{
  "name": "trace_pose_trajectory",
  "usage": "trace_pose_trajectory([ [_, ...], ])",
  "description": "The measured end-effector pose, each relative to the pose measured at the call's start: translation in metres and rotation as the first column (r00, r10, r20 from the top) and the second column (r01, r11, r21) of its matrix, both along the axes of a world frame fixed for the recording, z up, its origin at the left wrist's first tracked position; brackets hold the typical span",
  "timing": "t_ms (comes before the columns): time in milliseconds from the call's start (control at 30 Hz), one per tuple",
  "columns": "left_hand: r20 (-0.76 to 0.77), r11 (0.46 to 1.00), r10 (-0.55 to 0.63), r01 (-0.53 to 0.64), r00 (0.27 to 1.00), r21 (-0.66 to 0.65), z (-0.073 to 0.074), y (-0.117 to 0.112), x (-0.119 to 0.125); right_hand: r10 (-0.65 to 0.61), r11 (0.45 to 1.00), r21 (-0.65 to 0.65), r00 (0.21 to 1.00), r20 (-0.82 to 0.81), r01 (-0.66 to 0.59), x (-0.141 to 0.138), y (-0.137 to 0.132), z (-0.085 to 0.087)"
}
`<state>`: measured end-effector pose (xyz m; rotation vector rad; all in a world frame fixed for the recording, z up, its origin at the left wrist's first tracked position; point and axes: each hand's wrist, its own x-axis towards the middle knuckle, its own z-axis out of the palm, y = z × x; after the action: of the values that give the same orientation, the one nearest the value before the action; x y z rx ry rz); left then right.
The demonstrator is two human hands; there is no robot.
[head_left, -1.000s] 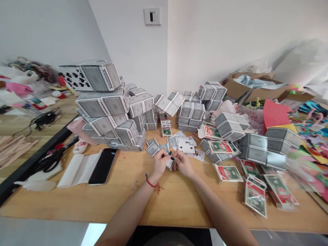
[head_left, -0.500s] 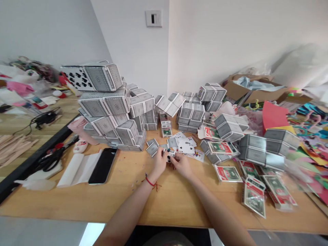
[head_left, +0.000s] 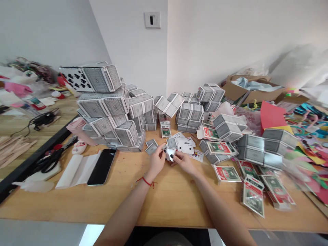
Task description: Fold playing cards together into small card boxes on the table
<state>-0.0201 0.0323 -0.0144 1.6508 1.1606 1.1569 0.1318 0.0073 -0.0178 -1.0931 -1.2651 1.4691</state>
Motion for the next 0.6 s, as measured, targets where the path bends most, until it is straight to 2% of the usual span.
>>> trace_pose_trajectory([
  [167,0.101,0.997,-0.021,0.028,0.995,-0.073,-0.002,0.002,0.002,-0.011,0.993,-0.114,0.943,-0.334,-0.028,-0.005,-0.004,0.007],
  [267,0.148,0.989,-0.043,0.063,0.988,-0.131,-0.002,0.002,0.004,-0.026,0.985,-0.166,0.893,-0.45,-0.055,-0.01,-0.006,0.01],
  [333,0.132,0.993,-0.053,0.066,0.99,-0.099,0.001,0.001,0.004,-0.027,0.981,-0.181,0.878,-0.478,-0.068,-0.012,-0.007,0.012],
  [433,0.048,0.997,-0.03,0.026,0.998,0.069,0.007,-0.002,0.004,-0.013,0.972,-0.214,0.878,-0.478,-0.102,-0.013,-0.007,0.013],
  [500,-0.011,0.989,-0.045,0.046,0.999,0.144,0.01,-0.003,0.004,0.001,0.964,-0.232,0.877,-0.48,-0.129,-0.011,-0.007,0.014],
  [600,-0.062,0.99,-0.082,0.089,0.995,0.112,0.01,-0.003,0.002,0.022,0.954,-0.249,0.868,-0.496,-0.166,-0.008,-0.007,0.016],
])
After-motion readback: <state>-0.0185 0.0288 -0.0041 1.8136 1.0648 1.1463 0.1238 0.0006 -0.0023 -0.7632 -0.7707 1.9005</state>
